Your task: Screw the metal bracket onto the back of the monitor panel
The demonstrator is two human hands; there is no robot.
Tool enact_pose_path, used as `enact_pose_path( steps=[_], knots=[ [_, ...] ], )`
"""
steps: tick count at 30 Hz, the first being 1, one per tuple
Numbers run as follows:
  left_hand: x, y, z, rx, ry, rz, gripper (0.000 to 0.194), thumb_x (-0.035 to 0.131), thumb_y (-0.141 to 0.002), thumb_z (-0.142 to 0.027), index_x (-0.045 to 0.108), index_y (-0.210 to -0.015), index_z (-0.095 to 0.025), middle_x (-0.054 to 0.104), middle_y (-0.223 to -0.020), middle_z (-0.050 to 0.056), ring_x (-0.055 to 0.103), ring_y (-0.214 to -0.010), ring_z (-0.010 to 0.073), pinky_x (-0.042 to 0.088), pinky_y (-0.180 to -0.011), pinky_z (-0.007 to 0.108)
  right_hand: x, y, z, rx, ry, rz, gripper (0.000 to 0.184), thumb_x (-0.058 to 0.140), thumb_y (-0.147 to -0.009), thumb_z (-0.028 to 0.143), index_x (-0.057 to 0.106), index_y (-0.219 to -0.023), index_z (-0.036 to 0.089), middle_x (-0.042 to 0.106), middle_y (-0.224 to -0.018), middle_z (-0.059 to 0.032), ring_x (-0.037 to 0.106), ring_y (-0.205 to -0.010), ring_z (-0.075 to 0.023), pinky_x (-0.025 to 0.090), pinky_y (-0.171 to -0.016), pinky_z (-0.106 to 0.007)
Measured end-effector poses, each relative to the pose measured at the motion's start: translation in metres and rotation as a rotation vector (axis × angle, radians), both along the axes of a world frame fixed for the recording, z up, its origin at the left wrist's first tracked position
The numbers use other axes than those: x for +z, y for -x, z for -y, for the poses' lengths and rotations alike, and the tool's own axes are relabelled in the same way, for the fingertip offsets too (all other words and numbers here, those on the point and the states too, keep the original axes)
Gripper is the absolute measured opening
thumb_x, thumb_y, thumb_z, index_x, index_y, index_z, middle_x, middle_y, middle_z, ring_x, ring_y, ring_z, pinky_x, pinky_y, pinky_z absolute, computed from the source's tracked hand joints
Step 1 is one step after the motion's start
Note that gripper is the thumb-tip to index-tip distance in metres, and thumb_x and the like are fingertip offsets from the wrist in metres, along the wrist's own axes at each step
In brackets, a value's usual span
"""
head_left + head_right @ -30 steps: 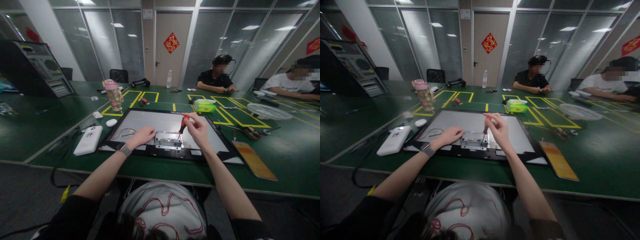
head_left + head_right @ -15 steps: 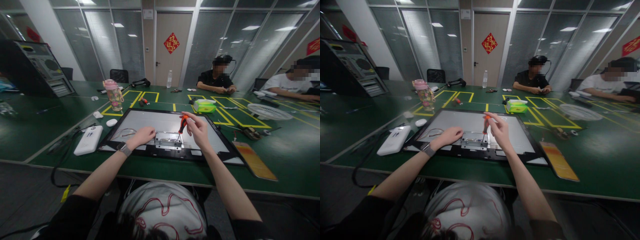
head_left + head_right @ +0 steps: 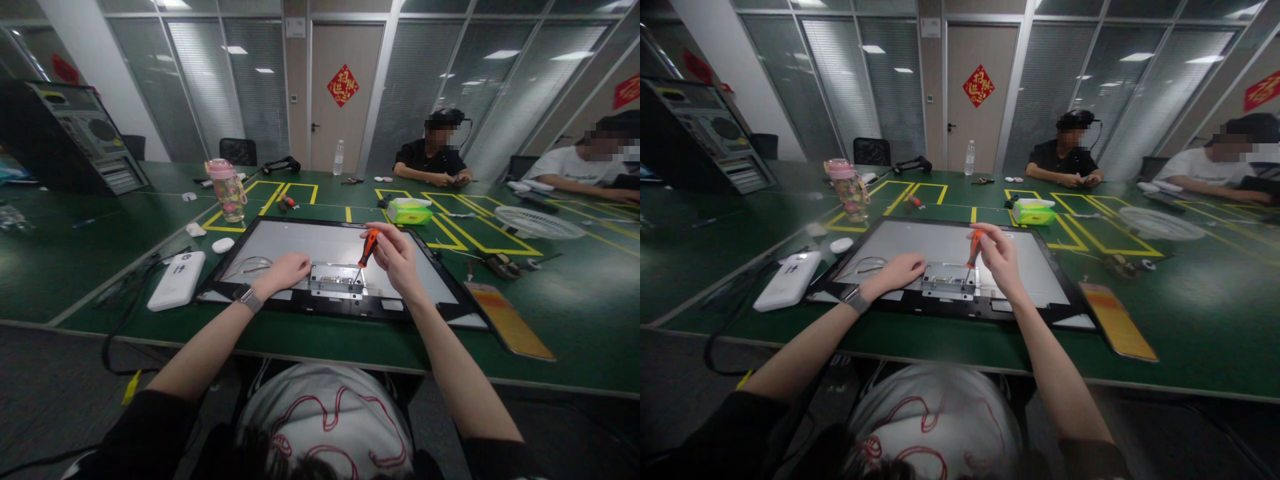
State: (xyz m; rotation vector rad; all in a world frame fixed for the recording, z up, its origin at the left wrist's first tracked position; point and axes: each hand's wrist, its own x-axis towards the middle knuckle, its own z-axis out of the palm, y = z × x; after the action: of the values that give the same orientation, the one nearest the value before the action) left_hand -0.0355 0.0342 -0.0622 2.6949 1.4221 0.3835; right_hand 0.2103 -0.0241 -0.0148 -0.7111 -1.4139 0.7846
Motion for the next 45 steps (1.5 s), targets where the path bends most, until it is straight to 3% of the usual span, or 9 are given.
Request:
enact_pose_path(
  steps=[5,10,15,19,29,36,42,45],
  knots=[
    [-0.0003,-0.0002,-0.0003,-0.005,0.006,0.005,0.031,0.038,-0.090,-0.029,0.061,-0.074,-0.016,0.064,-0.076,0.007,0.056,-0.069,0.0183,0.039,-0.063,0.027,-0.0006,-0.0007,-0.0007,-0.044,-0.033,0.021,0.018,0.065,-0.082,0.039,0.066,-0.086,0.021,0.055,-0.073,0.0012,0.030,-0.041,-0.0036,0.018,-0.037,-0.022],
    [-0.0010,0.0010,-0.0010,-0.010,0.000,0.004,0.031,0.037,-0.090,-0.029,0.061,-0.074,-0.017,0.064,-0.078,0.007,0.056,-0.069,0.0187,0.038,-0.062,0.028,0.0012,-0.0001,0.0021,-0.073,0.003,0.070,0.023,0.062,-0.084,0.040,0.066,-0.099,0.022,0.061,-0.078,-0.0017,0.042,-0.048,-0.0070,0.023,-0.038,-0.021],
    [-0.0020,0.0011,-0.0020,-0.002,0.000,0.005,0.031,0.038,-0.091,-0.029,0.061,-0.075,-0.017,0.065,-0.078,0.007,0.057,-0.070,0.0191,0.038,-0.063,0.028,0.0015,0.0005,0.0017,0.002,-0.014,0.033,0.022,0.057,-0.088,0.040,0.066,-0.096,0.022,0.060,-0.077,-0.0009,0.029,-0.041,-0.0043,0.017,-0.037,-0.022],
    [-0.0011,0.0006,-0.0011,-0.004,0.002,0.001,0.031,0.038,-0.091,-0.029,0.062,-0.075,-0.016,0.065,-0.079,0.008,0.057,-0.069,0.0190,0.038,-0.062,0.028,0.0010,0.0013,0.0020,-0.019,-0.030,0.060,0.015,0.066,-0.082,0.036,0.067,-0.089,0.023,0.054,-0.076,0.0010,0.033,-0.044,-0.0044,0.020,-0.038,-0.021],
    [0.0027,-0.0002,0.0019,-0.008,0.004,-0.006,0.031,0.037,-0.091,-0.029,0.061,-0.074,-0.016,0.065,-0.078,0.008,0.056,-0.069,0.0184,0.036,-0.062,0.027,-0.0016,-0.0007,-0.0005,0.045,-0.051,0.068,0.031,0.049,-0.093,0.038,0.062,-0.117,0.023,0.066,-0.100,-0.0057,0.031,-0.040,-0.0032,0.022,-0.036,-0.022],
    [0.0026,-0.0001,0.0018,-0.004,0.006,-0.012,0.031,0.038,-0.091,-0.028,0.062,-0.076,-0.016,0.066,-0.080,0.008,0.057,-0.070,0.0187,0.038,-0.063,0.027,-0.0001,0.0030,0.0033,-0.139,-0.152,0.194,0.020,0.063,-0.084,0.033,0.068,-0.102,0.025,0.056,-0.094,-0.0026,0.048,-0.057,-0.0072,0.041,-0.046,-0.021],
    [0.0019,-0.0002,0.0012,-0.009,-0.001,-0.004,0.031,0.038,-0.091,-0.028,0.061,-0.074,-0.016,0.065,-0.077,0.007,0.056,-0.068,0.0185,0.037,-0.062,0.028,-0.0003,0.0039,0.0047,-0.133,-0.145,0.204,0.026,0.051,-0.092,0.032,0.065,-0.113,0.027,0.057,-0.098,-0.0041,0.051,-0.060,-0.0078,0.041,-0.046,-0.021],
    [0.0009,-0.0002,0.0003,-0.009,0.001,0.007,0.030,0.038,-0.090,-0.027,0.061,-0.075,-0.016,0.065,-0.077,0.007,0.056,-0.069,0.0179,0.037,-0.062,0.027,0.0002,0.0043,0.0042,-0.171,-0.165,0.192,0.021,0.058,-0.088,0.031,0.067,-0.105,0.025,0.056,-0.093,-0.0033,0.052,-0.062,-0.0091,0.044,-0.049,-0.023]
  ],
)
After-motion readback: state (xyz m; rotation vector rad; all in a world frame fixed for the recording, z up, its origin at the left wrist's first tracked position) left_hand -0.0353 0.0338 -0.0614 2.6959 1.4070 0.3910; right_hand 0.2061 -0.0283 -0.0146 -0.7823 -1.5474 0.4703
